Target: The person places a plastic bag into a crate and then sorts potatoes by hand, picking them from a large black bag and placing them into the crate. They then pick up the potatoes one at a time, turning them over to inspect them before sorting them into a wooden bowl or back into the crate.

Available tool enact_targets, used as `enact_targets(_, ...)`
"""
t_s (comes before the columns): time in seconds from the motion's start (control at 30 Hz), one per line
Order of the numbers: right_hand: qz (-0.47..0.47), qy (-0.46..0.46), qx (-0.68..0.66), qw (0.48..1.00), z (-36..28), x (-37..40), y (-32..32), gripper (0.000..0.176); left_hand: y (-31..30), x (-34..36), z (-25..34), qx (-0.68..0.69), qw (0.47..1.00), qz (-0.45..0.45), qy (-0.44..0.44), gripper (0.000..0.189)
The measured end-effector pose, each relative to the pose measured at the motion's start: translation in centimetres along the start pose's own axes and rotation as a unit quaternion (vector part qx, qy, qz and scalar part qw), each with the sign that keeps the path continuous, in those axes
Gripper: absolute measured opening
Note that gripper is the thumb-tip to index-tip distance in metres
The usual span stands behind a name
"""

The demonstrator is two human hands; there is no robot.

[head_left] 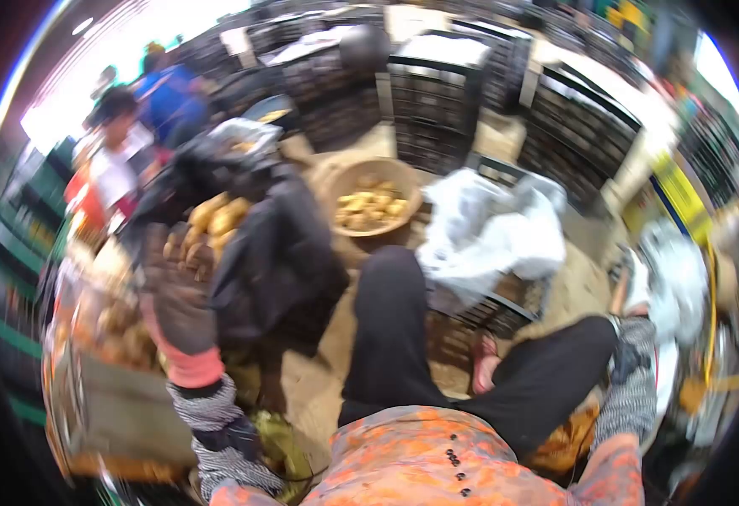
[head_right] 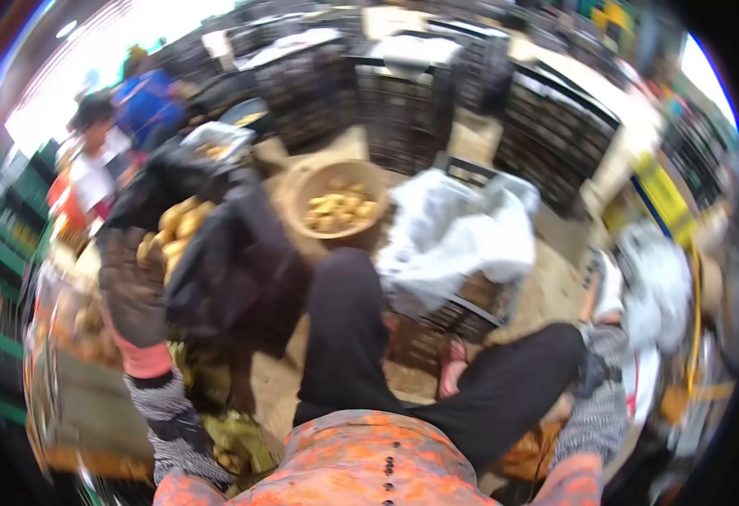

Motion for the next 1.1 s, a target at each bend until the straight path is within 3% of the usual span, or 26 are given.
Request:
enact_targets(0.03, 0.009, 0.02, 0.067, 0.998, 1.0, 1.2, 0.0, 0.023, 3.7, 0.1, -5.6, -0.037, 0.996, -0.038, -0.073, 0.064)
enact_targets(0.1, 0.056, 0.09, 0.133, 0.985, 1.7, 4.9, -0.2, 0.018, 8.2, 1.6, -17.8, -0.179, 0.941, -0.153, -0.243, 0.065)
enact_targets(0.13, 0.045, 0.082, 0.143, 0.985, 5.3, 3.8, -2.7, 0.022, 12.4, 2.4, -22.4, -0.193, 0.92, -0.211, -0.27, 0.067)
enact_targets(0.17, 0.104, 0.11, 0.134, 0.979, 5.9, 6.5, -2.6, 0.022, 16.0, 3.5, -26.8, -0.21, 0.893, -0.265, -0.297, 0.069)
enact_targets(0.2, 0.041, 0.114, 0.26, 0.958, 10.4, 5.5, -5.3, 0.024, 17.4, 3.6, -31.4, -0.325, 0.86, -0.322, -0.226, 0.079)
enact_targets(0.23, 0.184, -0.09, 0.59, 0.781, 9.9, 7.4, -6.5, 0.039, 18.5, 3.9, -36.1, -0.432, 0.809, -0.37, -0.147, 0.09)
enact_targets(0.27, 0.214, 0.332, 0.425, 0.814, 22.9, 8.4, -11.1, 0.051, 18.5, 4.2, -40.7, -0.537, 0.741, -0.369, -0.162, 0.101)
enact_targets(0.3, 0.147, 0.365, 0.446, 0.804, 27.3, 9.6, -12.0, 0.052, 18.4, 4.0, -44.1, -0.633, 0.665, -0.359, -0.17, 0.112)
enact_targets(0.33, 0.095, 0.34, 0.474, 0.807, 29.7, 10.6, -12.4, 0.053, 18.7, 3.5, -46.4, -0.68, 0.619, -0.357, -0.163, 0.122)
enact_targets(0.43, 0.009, 0.309, 0.49, 0.815, 33.1, 12.1, -12.3, 0.058, 16.4, 1.2, -51.4, -0.756, 0.542, -0.309, -0.199, 0.118)
enact_targets(0.5, -0.006, 0.287, 0.48, 0.829, 33.0, 11.7, -12.4, 0.061, 12.3, -1.0, -55.3, -0.721, 0.602, -0.277, -0.201, 0.093)
enact_targets(0.57, 0.0, 0.244, 0.466, 0.85, 31.8, 10.1, -12.6, 0.064, 8.4, -2.2, -58.2, -0.739, 0.546, -0.274, -0.285, 0.059)
enact_targets(0.63, 0.016, 0.186, 0.439, 0.879, 27.5, 6.9, -11.2, 0.068, 9.5, -2.8, -57.0, -0.746, 0.547, -0.292, -0.241, 0.038)
enact_targets(0.73, 0.022, 0.102, 0.376, 0.921, 16.4, -0.3, -6.1, 0.059, 11.0, -2.7, -55.9, -0.788, 0.463, -0.332, -0.233, 0.036)
enact_targets(0.77, -0.035, 0.048, 0.332, 0.941, 14.4, -3.1, -3.7, 0.06, 11.4, -2.8, -55.8, -0.792, 0.433, -0.363, -0.232, 0.035)
enact_targets(0.8, -0.101, 0.048, 0.36, 0.926, 9.4, -4.1, 0.4, 0.065, 11.8, -3.4, -55.3, -0.796, 0.43, -0.368, -0.214, 0.033)
enact_targets(0.83, -0.156, -0.029, 0.44, 0.884, 5.7, -4.5, 4.2, 0.068, 12.5, -4.2, -54.6, -0.811, 0.411, -0.364, -0.2, 0.03)
enact_targets(0.87, -0.209, -0.105, 0.513, 0.826, 3.6, -4.3, 7.6, 0.071, 13.0, -4.9, -54.2, -0.774, 0.486, -0.355, -0.196, 0.028)
enact_targets(0.9, -0.274, -0.135, 0.567, 0.765, 5.5, -4.4, 10.4, 0.082, 13.4, -5.5, -53.8, -0.731, 0.559, -0.343, -0.19, 0.026)
enact_targets(0.93, -0.317, -0.203, 0.586, 0.718, 3.6, -2.9, 14.5, 0.092, 13.8, -5.5, -54.0, -0.543, 0.733, -0.301, -0.278, 0.025)
enact_targets(0.97, -0.381, -0.282, 0.546, 0.691, 2.8, -1.6, 18.2, 0.098, 16.8, -4.9, -52.2, -0.401, 0.81, -0.257, -0.343, 0.026)
enact_targets(1.03, -0.408, -0.292, 0.589, 0.634, 5.2, -0.8, 23.0, 0.107, 22.8, -2.7, -48.1, -0.263, 0.839, -0.247, -0.407, 0.027)
enact_targets(1.1, -0.351, -0.249, 0.589, 0.683, 7.3, -2.5, 25.4, 0.107, 28.1, 0.9, -43.6, -0.178, 0.823, -0.294, -0.452, 0.026)
Point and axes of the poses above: each hand's wrist, its own x-axis away from the middle knuckle, its own y-axis out of the palm, z = x × y, the point moved 10 cm from there along -x, towards the middle knuckle, and after that the axes turned 3 degrees about -x, right-handed, at the moved point
